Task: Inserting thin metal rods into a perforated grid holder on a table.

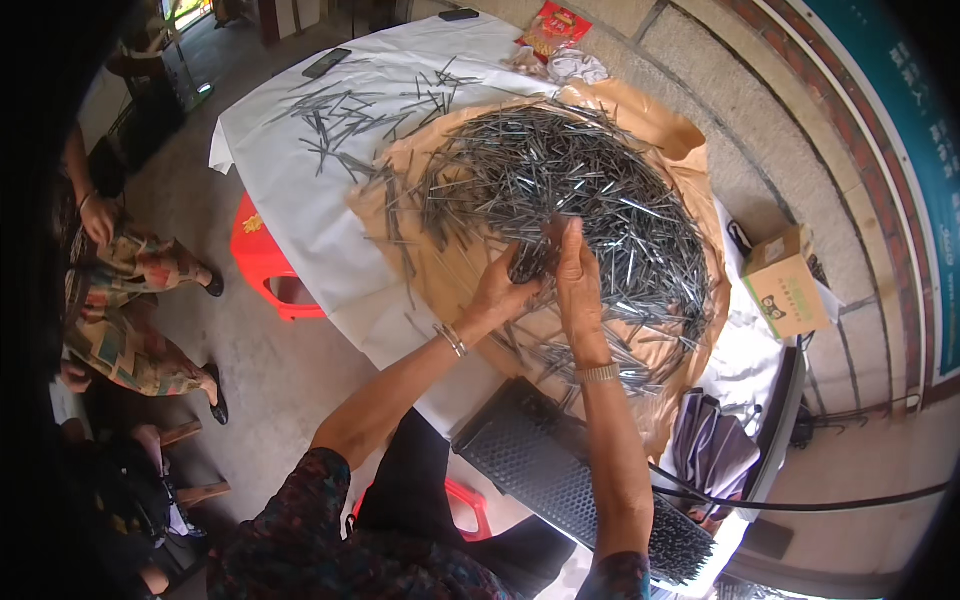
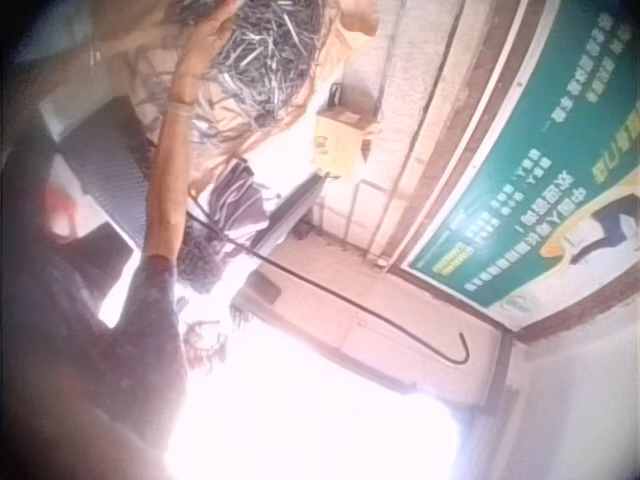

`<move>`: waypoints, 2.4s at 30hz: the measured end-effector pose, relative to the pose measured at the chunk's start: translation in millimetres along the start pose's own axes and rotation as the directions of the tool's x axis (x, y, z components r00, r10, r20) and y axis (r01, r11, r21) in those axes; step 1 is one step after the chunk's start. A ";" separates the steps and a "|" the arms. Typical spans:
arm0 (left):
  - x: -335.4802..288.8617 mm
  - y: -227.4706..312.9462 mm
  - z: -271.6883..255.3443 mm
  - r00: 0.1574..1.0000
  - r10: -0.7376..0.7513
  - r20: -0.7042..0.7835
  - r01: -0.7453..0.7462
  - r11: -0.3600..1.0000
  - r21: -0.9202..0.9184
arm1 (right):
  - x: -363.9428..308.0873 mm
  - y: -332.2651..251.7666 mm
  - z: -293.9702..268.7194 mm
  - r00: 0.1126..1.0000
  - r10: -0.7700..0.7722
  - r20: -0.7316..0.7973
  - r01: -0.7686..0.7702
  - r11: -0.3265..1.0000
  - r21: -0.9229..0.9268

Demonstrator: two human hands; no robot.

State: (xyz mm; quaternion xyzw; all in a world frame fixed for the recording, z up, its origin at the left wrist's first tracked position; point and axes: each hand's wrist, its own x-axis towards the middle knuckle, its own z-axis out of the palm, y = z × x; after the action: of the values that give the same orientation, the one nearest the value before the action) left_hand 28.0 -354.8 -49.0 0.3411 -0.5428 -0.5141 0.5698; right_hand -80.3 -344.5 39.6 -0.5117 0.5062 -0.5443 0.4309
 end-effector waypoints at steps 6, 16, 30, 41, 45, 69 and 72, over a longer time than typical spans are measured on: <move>-15.2 -15.7 -16.4 0.993 -0.113 0.026 0.106 0.978 0.181 | -12.6 12.1 33.0 0.992 0.120 -0.031 -0.121 0.873 -0.472; -27.1 -7.7 -18.2 0.998 -0.047 0.033 0.044 0.996 0.080 | -15.2 17.6 22.3 0.991 0.130 0.037 -0.103 0.905 -0.412; -15.0 -7.7 -9.4 0.873 -0.487 0.017 0.471 0.835 -0.286 | -24.1 23.6 -2.2 1.000 0.012 -0.011 -0.013 0.993 -0.116; -42.2 20.2 -2.7 0.802 -0.549 0.236 0.535 0.486 -0.691 | -45.9 14.7 0.8 0.998 -0.013 -0.053 -0.008 0.926 -0.376; -55.2 31.2 -11.6 0.795 -0.517 0.319 0.599 0.580 -0.553 | -32.5 4.1 2.6 0.997 -0.063 -0.049 0.030 0.865 -0.501; -66.8 39.5 -27.2 0.745 -0.563 0.359 0.565 0.244 -0.788 | -123.0 -23.8 21.0 0.819 -0.445 0.361 0.561 0.495 -0.663; -77.3 47.6 -37.4 0.775 -0.595 0.212 0.533 0.437 -0.724 | -135.7 -21.8 23.3 0.883 -0.382 0.273 0.467 0.645 -0.605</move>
State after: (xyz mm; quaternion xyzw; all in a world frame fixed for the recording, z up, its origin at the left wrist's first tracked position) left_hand 83.7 -275.9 -31.2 0.2535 -0.1126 -0.8366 0.4723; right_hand -41.9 -210.5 44.0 -0.7654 0.5024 -0.3858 0.1138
